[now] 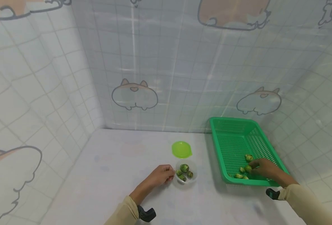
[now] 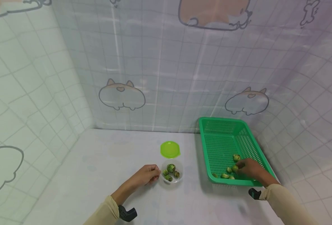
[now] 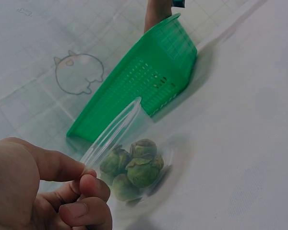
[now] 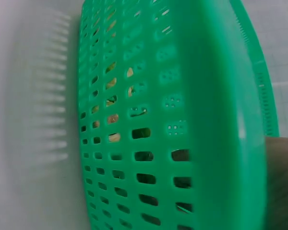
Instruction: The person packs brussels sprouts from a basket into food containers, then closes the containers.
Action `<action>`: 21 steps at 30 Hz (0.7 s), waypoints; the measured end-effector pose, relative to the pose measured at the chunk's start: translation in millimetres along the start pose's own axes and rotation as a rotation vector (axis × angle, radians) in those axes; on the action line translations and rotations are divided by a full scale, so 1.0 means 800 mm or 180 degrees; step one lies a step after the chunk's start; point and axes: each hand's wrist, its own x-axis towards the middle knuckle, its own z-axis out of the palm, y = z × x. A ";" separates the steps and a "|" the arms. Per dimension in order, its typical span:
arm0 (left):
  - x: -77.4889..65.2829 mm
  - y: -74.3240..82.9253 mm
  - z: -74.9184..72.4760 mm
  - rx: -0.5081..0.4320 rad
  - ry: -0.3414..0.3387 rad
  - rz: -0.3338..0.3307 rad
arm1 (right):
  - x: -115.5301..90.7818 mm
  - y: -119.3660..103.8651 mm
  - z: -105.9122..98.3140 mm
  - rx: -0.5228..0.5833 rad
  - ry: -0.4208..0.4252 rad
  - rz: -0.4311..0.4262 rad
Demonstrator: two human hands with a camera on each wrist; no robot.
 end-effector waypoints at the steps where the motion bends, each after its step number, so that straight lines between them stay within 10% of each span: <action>1: 0.000 -0.001 0.000 0.0008 0.0000 0.0003 | 0.002 0.001 0.000 0.0007 -0.0009 0.0014; 21: 0.001 -0.001 -0.002 -0.0052 -0.0028 0.0018 | 0.012 0.006 0.005 -0.0121 0.0096 -0.0155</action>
